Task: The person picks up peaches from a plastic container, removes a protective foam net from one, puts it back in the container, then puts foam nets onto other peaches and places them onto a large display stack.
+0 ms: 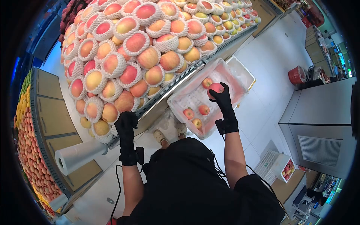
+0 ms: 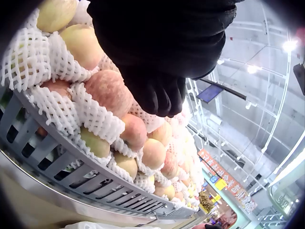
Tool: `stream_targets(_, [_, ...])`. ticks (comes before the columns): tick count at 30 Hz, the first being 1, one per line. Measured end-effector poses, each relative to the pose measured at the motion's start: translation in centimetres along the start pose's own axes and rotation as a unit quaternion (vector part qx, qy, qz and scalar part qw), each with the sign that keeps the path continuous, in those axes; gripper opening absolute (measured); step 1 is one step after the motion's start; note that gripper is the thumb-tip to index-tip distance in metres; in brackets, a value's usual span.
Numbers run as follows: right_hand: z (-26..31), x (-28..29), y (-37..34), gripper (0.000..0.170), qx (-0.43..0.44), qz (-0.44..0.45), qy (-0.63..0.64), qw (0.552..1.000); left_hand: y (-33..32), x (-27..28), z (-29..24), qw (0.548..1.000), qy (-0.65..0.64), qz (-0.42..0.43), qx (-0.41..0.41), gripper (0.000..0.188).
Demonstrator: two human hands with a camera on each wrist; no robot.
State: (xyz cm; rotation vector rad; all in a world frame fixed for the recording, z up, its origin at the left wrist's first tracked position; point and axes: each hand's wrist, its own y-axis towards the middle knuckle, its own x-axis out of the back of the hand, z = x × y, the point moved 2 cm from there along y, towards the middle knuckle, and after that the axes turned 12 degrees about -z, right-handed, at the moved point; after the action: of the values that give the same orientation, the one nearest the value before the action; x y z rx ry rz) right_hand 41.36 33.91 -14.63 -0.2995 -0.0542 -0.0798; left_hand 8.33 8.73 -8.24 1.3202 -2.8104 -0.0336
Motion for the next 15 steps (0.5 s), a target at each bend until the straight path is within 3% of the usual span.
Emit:
stream_targets(1, [0.1, -1.1, 0.0, 0.080, 0.065, 0.007, -0.031, 0.997, 0.3, 0.4, 0.2, 1.000, -0.006, 0.000, 0.004, 0.030])
stream_targets(2, [0.5, -1.8, -0.8, 0.078, 0.074, 0.035, -0.037, 0.996, 0.6, 0.8, 0.2, 1.000, -0.011, 0.001, 0.007, 0.028])
stream_targets(4, [0.5, -3.9, -1.6, 0.077, 0.200, 0.036, -0.137, 0.969, 0.9, 1.0, -0.3, 1.000, -0.022, 0.010, 0.001, 0.015])
stream_targets(6, [1.7, -6.6, -3.3, 0.072, 0.239, 0.066, -0.176, 0.953, 1.4, 0.9, -0.7, 1.000, 0.015, 0.008, -0.026, 0.013])
stream_targets(8, [4.1, -9.5, -6.3, 0.070, 0.269, 0.094, -0.161, 0.945, 1.9, 0.9, -1.0, 0.999, 0.008, 0.014, -0.030, 0.019])
stream_targets(10, [5.7, -12.3, -8.5, 0.070, 0.276, 0.143, -0.159, 0.937, 2.4, 1.0, -1.6, 0.991, 0.051, 0.016, -0.126, 0.026])
stream_targets(15, [7.2, -18.0, -14.2, 0.075, 0.302, 0.197, -0.178, 0.916, 2.5, 1.7, -3.5, 0.981, 0.042, 0.109, -0.156, 0.060])
